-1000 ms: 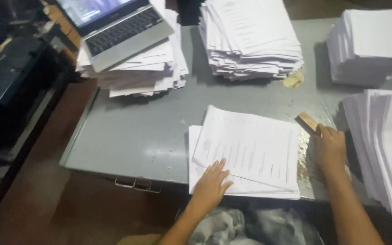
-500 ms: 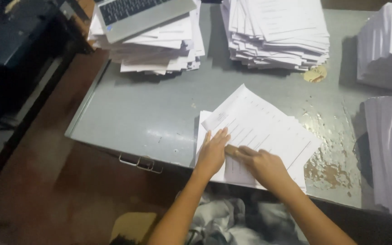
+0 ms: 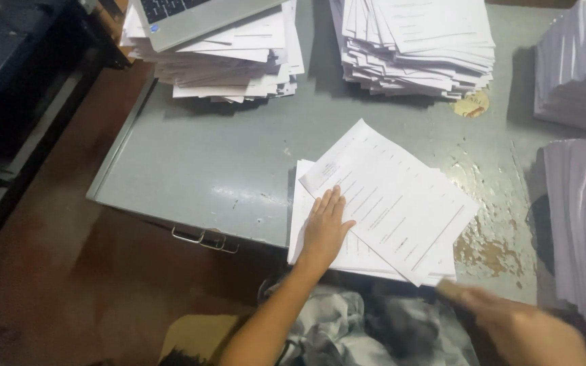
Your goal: Sorting, flipping through, and organizing large stacks of printed documents on a production table, occasionally using a wooden block to flatten them.
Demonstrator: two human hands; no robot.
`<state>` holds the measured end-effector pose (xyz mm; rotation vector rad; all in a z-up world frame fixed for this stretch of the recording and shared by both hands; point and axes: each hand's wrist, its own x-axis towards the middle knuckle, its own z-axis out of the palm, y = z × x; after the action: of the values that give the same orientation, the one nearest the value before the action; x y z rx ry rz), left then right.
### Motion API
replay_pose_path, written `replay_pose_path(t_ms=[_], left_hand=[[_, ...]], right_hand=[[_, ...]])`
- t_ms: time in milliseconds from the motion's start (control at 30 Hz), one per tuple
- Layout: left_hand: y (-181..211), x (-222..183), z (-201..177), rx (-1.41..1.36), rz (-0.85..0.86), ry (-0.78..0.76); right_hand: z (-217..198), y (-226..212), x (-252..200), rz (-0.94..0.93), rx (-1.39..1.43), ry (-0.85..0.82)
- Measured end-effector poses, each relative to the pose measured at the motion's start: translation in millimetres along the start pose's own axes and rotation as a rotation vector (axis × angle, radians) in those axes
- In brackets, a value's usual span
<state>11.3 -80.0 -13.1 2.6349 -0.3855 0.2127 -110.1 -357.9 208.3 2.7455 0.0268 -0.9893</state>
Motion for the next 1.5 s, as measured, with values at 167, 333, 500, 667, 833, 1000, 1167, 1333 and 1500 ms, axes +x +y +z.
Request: replay_pose_path(t_ms=[167,333,500,667,833,1000,1167,1333,1500], left_hand=[[22,-31,30,0.101,0.143,0.173],[68,-73,18,-0.227,0.208,0.163],[84,-81,3,-0.220,0.224,0.319],[73,-79,49,-0.176,0.154,0.133],[70,-88,52,-0.166,0.156,0.134],[78,-87,22,-0.297,0.162,0.209],[79,-82,14,-0.338,0.112,0.148],[68,-78,48,0.140,0.179,0.030],[62,-90,42,-0.217,0.197,0.223]], right_hand=[[13,-8,21,-0.215,0.197,0.906],[2,-80,101,-0.384,0.253,0.688],[30,-121,139,-0.554,0.331,0.533],[18,-152,157,-0.610,0.239,0.709],[-5,-177,178,-0.667,0.149,0.794],[-39,-161,114,-0.677,0.425,0.632],[-3,-157,144,-0.646,0.268,0.687],[-20,-189,170,-0.667,0.366,0.690],[-21,-190,173,-0.624,0.465,0.573]])
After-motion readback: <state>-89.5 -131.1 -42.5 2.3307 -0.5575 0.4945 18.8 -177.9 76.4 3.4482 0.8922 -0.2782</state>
